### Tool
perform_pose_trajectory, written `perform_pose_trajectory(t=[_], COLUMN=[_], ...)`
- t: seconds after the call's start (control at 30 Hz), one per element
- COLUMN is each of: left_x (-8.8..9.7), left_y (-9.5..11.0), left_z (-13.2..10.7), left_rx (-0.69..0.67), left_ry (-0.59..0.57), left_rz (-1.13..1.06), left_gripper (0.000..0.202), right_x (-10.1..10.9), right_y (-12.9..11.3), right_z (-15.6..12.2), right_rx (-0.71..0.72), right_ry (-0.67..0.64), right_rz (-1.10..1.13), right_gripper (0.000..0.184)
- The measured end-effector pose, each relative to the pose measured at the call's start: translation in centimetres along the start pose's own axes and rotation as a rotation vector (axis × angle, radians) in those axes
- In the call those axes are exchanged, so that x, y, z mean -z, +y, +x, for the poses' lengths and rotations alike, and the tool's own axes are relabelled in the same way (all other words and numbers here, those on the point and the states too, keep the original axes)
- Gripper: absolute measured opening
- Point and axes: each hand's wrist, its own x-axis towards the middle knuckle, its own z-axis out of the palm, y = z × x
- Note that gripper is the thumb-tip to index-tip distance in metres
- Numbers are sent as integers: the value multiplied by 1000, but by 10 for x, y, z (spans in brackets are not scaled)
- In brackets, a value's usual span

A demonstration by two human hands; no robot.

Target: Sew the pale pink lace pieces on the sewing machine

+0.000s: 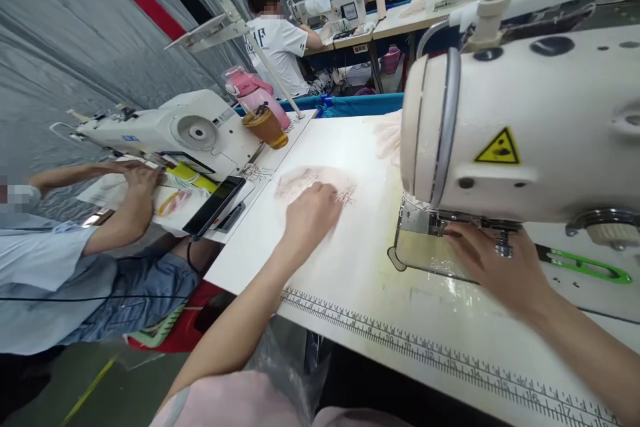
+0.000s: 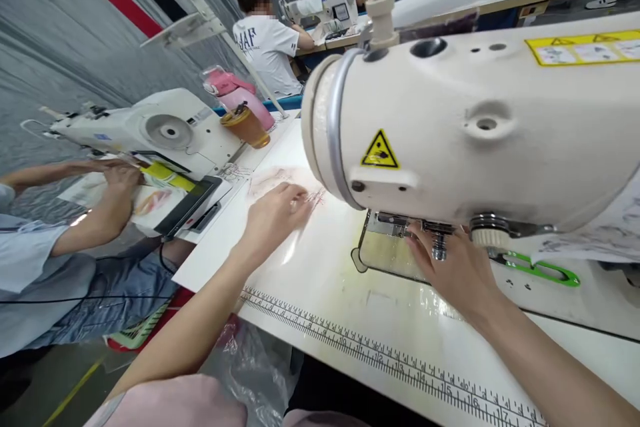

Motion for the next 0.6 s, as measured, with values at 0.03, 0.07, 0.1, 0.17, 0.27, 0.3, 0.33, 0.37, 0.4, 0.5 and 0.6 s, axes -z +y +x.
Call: perform_pose_trajectory(t=[0.03, 0.07, 0.1, 0.17, 0.27, 0.3, 0.33, 0.37, 0.4, 0.5, 0.6], left_x=[3, 5, 6, 6, 6, 6, 6, 7, 7, 8, 12], left_y=[-8, -14, -19, -25, -30, -31, -33, -35, -37, -44, -51], left_z=[-4, -7, -8, -8, -5, -4, -3, -2, -1, 2, 6], left_rx=[40, 71, 95, 128, 168, 183, 201, 221, 242, 304, 340], left_ry=[-5, -6, -9, -16, -38, -47, -51, -51, -45, -7, 18], left_rz=[-2, -13, -34, -98, -215, -252, -287, -321, -356, -459, -559], left_gripper=[17, 17, 18, 20, 23, 24, 24, 25, 25, 23, 26], right_x=[1, 1, 2, 2, 2, 2, 2, 2, 2, 4, 5], right_y=[-1, -1, 0, 1, 3, 4, 4, 3, 3, 1, 0], right_z=[1, 1, 2, 4, 5, 6, 6, 7, 7, 8, 10], right_rx=[-1, 6, 18, 53, 105, 115, 123, 131, 140, 182, 213], right_ry=[-14, -14, 2, 59, 118, 124, 133, 150, 171, 244, 252], right_rz=[-4, -7, -9, -18, -40, -47, -59, -77, -99, -170, -188], right_gripper=[35, 35, 35, 33, 32, 31, 31, 30, 29, 26, 26])
